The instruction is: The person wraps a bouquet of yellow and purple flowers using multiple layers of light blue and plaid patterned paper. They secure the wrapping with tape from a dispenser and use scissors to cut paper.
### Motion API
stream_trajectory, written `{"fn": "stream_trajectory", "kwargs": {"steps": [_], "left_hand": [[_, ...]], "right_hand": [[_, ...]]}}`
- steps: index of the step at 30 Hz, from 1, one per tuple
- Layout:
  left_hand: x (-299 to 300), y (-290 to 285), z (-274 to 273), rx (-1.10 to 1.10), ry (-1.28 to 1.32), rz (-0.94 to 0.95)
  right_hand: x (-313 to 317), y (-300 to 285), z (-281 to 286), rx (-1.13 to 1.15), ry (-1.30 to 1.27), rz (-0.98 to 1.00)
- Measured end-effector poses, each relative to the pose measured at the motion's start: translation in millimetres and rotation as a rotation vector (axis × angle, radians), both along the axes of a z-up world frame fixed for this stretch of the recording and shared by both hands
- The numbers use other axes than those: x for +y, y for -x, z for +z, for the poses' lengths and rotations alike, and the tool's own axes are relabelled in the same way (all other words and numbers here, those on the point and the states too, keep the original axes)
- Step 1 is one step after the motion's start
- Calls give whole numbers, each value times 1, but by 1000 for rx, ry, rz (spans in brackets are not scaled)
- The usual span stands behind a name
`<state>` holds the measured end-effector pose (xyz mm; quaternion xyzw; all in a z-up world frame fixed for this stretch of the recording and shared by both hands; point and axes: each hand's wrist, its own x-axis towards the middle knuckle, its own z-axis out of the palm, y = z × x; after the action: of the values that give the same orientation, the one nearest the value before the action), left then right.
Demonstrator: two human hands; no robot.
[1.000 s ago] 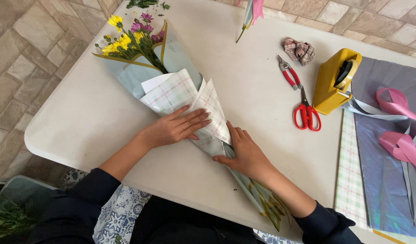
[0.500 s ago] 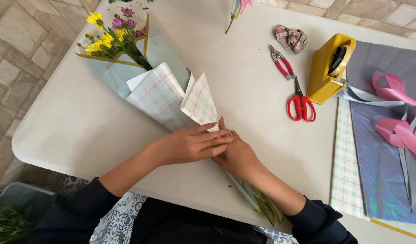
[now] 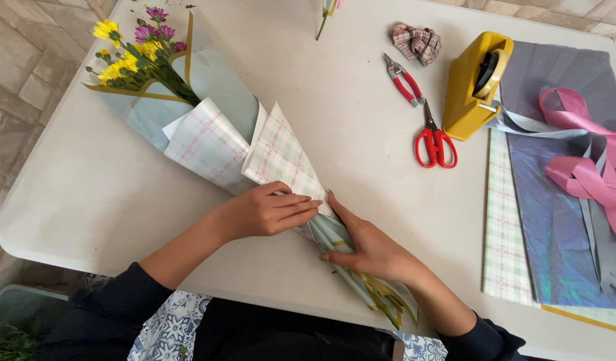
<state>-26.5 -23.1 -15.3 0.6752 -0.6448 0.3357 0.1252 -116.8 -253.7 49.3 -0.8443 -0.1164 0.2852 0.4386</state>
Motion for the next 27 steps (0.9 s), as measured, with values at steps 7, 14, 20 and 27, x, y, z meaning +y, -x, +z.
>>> {"fn": "stream_trajectory", "kwargs": {"steps": [7,14,20,27], "left_hand": [[-3,1,9,6,-8,39],[-4,4,31,23,-171,7],[0,-4,31,221,-254,8],[-2,-12,23,71,-132,-58]], "right_hand": [[-5,0,2,-44,-60,-48],[-81,-27,22,-342,-283,-478],[-180,-87,28,-407,-172,-1148],[-231,-141,-21,-151,165,-1242]]}}
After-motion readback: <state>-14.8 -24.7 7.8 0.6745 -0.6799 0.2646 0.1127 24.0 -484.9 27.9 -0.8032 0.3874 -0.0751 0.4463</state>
